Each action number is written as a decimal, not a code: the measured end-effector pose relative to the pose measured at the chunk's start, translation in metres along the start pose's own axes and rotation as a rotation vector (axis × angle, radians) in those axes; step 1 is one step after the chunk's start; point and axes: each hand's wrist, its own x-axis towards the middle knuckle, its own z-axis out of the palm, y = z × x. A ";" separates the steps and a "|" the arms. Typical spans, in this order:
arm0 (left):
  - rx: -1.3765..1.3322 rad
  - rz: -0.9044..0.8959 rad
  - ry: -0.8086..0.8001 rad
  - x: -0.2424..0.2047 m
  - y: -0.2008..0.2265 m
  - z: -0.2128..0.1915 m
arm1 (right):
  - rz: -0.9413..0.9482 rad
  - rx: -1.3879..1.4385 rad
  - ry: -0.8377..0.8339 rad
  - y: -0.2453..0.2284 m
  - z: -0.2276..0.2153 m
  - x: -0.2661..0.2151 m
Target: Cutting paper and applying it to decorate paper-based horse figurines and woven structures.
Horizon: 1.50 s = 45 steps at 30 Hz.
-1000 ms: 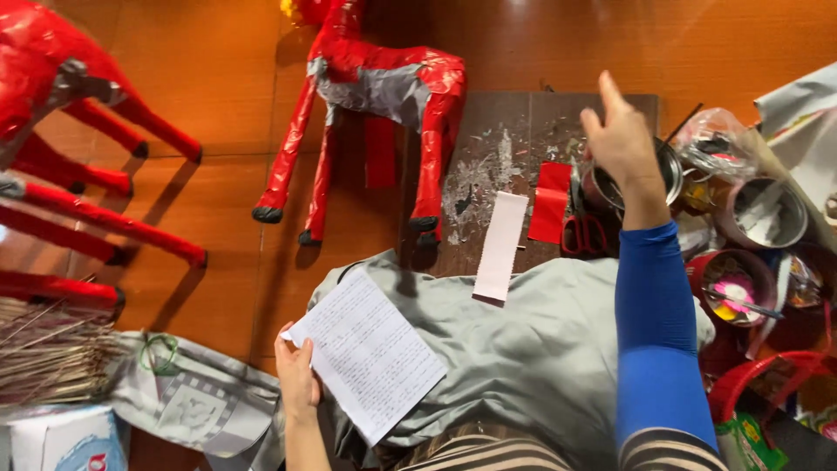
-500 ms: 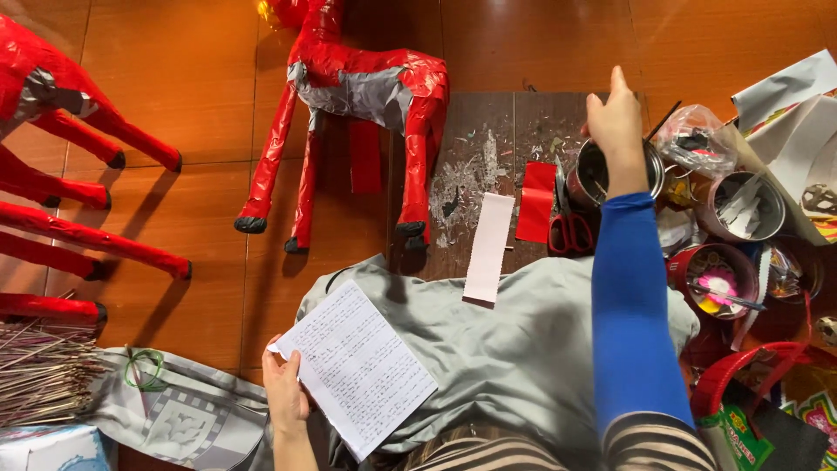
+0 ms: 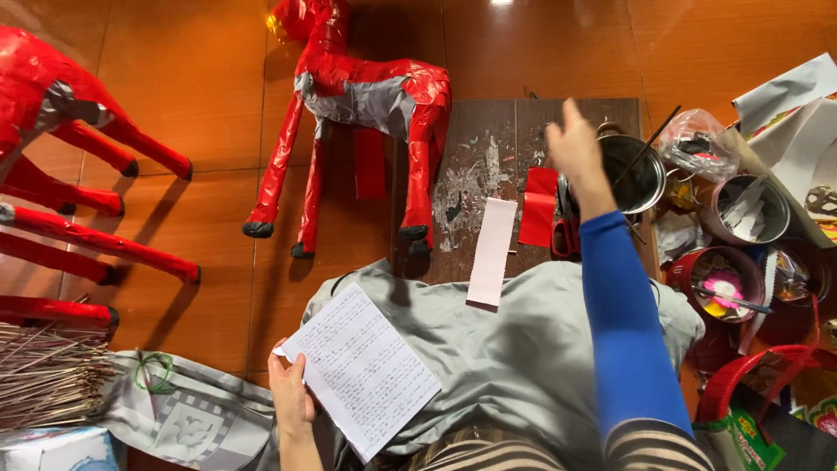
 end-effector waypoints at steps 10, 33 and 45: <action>-0.033 0.005 0.008 0.003 -0.006 -0.003 | 0.098 -0.126 -0.788 -0.080 0.042 -0.153; 0.001 0.039 0.009 -0.003 -0.006 -0.010 | 0.396 -0.047 -0.064 -0.051 -0.065 0.021; -0.121 0.047 0.001 0.006 -0.014 -0.012 | 0.265 -0.226 -0.674 -0.051 0.067 -0.094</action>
